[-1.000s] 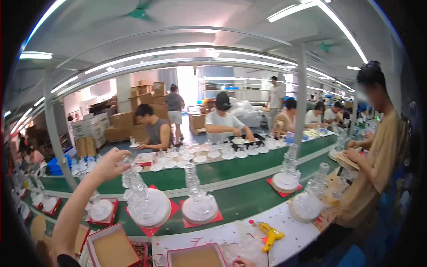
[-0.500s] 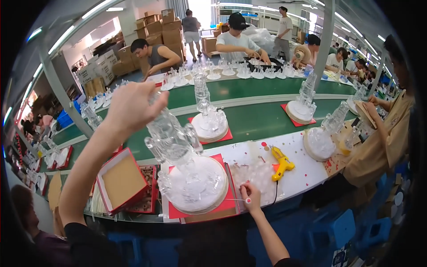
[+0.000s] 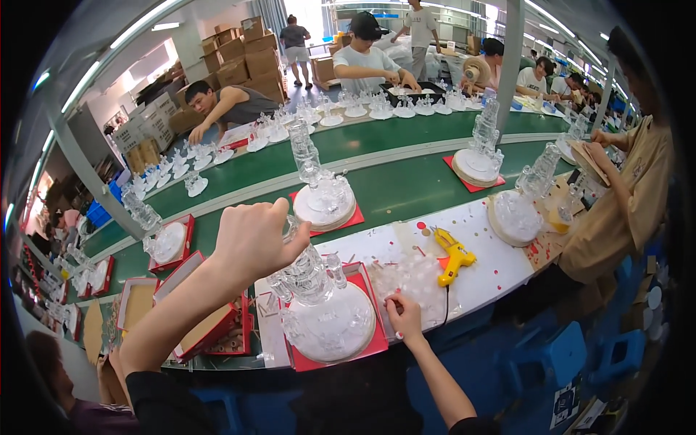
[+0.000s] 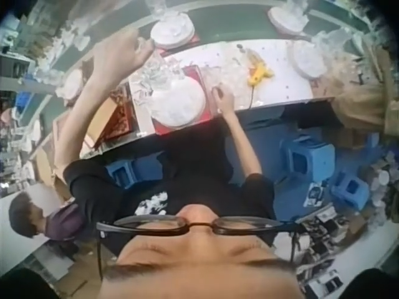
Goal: Assembling glass lighting fixtures by gluing components to a base and placing them into boxes on an assembly line.
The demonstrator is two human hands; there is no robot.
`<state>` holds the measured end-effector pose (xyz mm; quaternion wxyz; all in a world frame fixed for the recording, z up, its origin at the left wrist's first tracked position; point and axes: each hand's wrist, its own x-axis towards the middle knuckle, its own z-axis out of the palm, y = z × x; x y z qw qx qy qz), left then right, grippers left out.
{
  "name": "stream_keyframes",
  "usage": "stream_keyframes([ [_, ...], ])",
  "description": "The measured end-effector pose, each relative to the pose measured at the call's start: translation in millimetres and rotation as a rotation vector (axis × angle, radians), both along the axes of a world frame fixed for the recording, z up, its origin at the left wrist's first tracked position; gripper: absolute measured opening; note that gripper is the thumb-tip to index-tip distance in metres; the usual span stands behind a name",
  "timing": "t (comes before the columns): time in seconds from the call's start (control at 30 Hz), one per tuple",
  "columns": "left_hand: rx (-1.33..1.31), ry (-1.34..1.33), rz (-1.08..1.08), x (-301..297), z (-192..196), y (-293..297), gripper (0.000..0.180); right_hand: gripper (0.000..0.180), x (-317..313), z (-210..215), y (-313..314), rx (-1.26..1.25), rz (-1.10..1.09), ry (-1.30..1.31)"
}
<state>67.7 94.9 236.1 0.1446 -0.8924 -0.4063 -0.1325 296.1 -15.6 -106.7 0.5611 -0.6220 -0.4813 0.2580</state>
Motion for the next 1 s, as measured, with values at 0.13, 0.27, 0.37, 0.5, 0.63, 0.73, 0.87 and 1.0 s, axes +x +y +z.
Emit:
stream_keyframes([
  [0.13, 0.033, -0.049, 0.003, 3, -6, 10, 0.039, 0.013, -1, 2, 0, -0.031, -0.004, 0.024],
  [0.27, 0.150, -0.096, -0.038, 5, -14, 16, 0.042, 0.017, 0, 8, -5, -0.029, 0.045, -0.048],
  [0.37, 0.174, -0.114, -0.027, 3, -19, 27, 0.041, 0.032, -3, 24, -9, 0.042, 0.147, -0.249],
  [0.5, 0.187, -0.174, -0.046, 4, -24, 44, 0.038, 0.053, -7, 33, -10, 0.087, 0.224, -0.475],
  [0.63, 0.211, -0.232, -0.080, -1, -39, 53, 0.037, 0.056, -19, 41, -3, -0.006, 0.216, -0.494],
  [0.73, 0.152, -0.207, -0.090, -6, -43, 29, 0.038, 0.060, -26, 45, 4, -0.181, 0.180, -0.509],
  [0.87, 0.041, -0.286, -0.279, -34, -54, 15, 0.048, 0.061, -29, 45, 17, -0.325, 0.166, -0.612],
  [1.0, -0.970, -1.269, -0.285, -74, -151, 59, 0.039, 0.055, 2, 50, 30, -0.227, 0.216, -0.416],
])
